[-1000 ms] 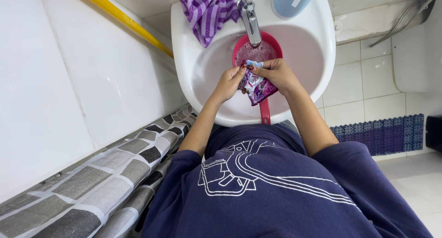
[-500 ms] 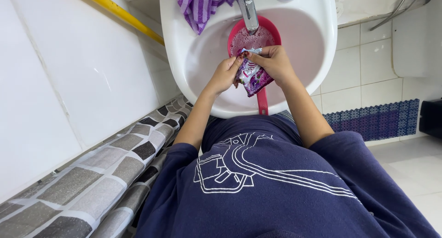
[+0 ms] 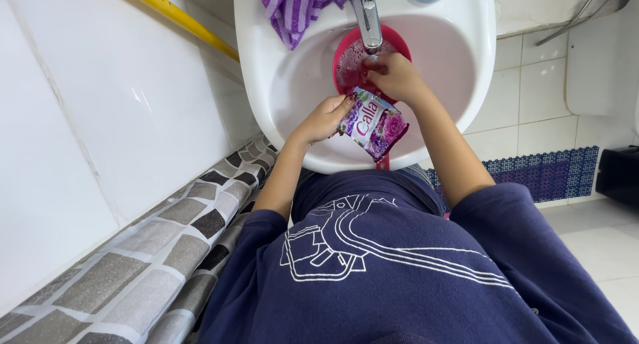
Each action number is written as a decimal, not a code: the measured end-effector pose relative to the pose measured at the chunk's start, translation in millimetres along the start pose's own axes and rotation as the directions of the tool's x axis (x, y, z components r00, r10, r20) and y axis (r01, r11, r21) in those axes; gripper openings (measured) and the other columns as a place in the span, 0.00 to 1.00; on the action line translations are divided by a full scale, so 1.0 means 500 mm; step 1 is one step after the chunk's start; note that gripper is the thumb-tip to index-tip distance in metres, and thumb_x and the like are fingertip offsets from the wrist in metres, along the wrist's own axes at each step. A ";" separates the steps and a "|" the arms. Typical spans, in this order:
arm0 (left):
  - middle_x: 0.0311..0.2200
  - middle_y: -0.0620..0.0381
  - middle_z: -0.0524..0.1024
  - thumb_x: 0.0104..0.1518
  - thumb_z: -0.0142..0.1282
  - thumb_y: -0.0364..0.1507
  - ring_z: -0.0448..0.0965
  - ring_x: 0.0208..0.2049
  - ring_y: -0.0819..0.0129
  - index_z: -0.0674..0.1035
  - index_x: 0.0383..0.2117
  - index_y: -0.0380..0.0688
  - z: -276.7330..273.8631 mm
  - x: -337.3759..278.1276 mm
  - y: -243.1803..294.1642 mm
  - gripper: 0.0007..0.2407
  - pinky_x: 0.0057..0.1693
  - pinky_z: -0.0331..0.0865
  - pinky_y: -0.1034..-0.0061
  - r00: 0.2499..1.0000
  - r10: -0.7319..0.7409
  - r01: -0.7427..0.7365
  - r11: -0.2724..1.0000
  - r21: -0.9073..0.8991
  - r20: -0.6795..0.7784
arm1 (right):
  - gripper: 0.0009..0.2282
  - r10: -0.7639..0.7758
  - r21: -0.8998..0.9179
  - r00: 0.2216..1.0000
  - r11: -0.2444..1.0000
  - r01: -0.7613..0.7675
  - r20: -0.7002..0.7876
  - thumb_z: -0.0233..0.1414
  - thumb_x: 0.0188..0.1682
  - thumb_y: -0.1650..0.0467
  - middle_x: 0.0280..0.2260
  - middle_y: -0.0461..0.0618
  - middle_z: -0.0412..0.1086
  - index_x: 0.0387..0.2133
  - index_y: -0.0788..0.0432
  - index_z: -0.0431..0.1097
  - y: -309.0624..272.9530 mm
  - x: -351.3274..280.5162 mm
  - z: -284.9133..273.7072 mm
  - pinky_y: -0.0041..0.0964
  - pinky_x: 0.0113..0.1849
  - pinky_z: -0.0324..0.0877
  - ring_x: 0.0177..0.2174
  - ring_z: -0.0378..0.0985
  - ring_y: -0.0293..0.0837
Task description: The person fills a red plastic scoop with water from a sink faucet and places it in the basin. They then submerge a purple striped cloth into the water and scrub it by hand. The person also handles a small packet of laundry detergent, dipping it into the water and squeezing it to release the contents into the scoop.
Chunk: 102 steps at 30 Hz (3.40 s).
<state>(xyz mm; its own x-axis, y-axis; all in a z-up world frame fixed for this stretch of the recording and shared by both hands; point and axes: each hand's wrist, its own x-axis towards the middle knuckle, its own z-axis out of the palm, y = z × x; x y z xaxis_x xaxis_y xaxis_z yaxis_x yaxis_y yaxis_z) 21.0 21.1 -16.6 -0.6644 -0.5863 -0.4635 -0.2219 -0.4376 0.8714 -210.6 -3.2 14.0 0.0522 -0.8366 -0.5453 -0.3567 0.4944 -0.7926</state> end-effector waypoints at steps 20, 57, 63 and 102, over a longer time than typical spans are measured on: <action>0.19 0.69 0.68 0.71 0.43 0.42 0.62 0.17 0.84 0.78 0.38 0.41 -0.086 -0.219 0.138 0.17 0.26 0.57 0.84 0.978 0.079 -0.103 0.988 -0.117 -0.192 | 0.20 -0.226 -0.707 0.943 0.624 0.333 0.245 0.56 0.38 0.74 0.42 0.65 0.73 0.48 0.58 0.72 -0.002 0.049 0.060 0.57 0.45 0.68 0.45 0.74 0.65; 0.18 0.67 0.69 0.71 0.42 0.43 0.65 0.16 0.82 0.77 0.38 0.42 -0.074 -0.168 0.088 0.17 0.25 0.62 0.83 0.966 0.054 -0.062 0.998 -0.023 -0.252 | 0.23 -0.219 -0.465 0.900 0.796 0.388 0.376 0.58 0.39 0.71 0.40 0.69 0.73 0.52 0.60 0.70 0.026 0.041 0.052 0.54 0.45 0.69 0.41 0.75 0.65; 0.18 0.67 0.69 0.70 0.42 0.42 0.66 0.15 0.82 0.78 0.39 0.43 -0.072 -0.173 0.089 0.17 0.24 0.62 0.83 0.962 0.061 -0.063 0.998 0.001 -0.267 | 0.22 -0.177 -0.558 0.912 0.742 0.371 0.370 0.56 0.37 0.72 0.39 0.69 0.74 0.49 0.60 0.73 0.047 0.075 0.062 0.55 0.46 0.70 0.42 0.76 0.66; 0.16 0.65 0.69 0.70 0.43 0.42 0.66 0.13 0.79 0.76 0.35 0.42 -0.076 -0.150 0.077 0.16 0.23 0.61 0.80 0.967 0.089 -0.082 0.996 0.039 -0.239 | 0.15 -0.016 -0.726 1.000 0.688 -0.001 -0.016 0.53 0.51 0.66 0.41 0.67 0.75 0.48 0.64 0.72 0.032 0.074 0.069 0.55 0.44 0.72 0.43 0.78 0.64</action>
<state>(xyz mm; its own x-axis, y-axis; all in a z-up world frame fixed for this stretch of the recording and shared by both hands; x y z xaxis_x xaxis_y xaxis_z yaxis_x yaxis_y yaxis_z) 89.5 22.7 45.6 -0.4916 -0.7686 -0.4094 -0.1944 -0.3614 0.9119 -182.2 -18.3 -28.3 0.0430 -0.8481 -0.5281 -0.9226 0.1692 -0.3467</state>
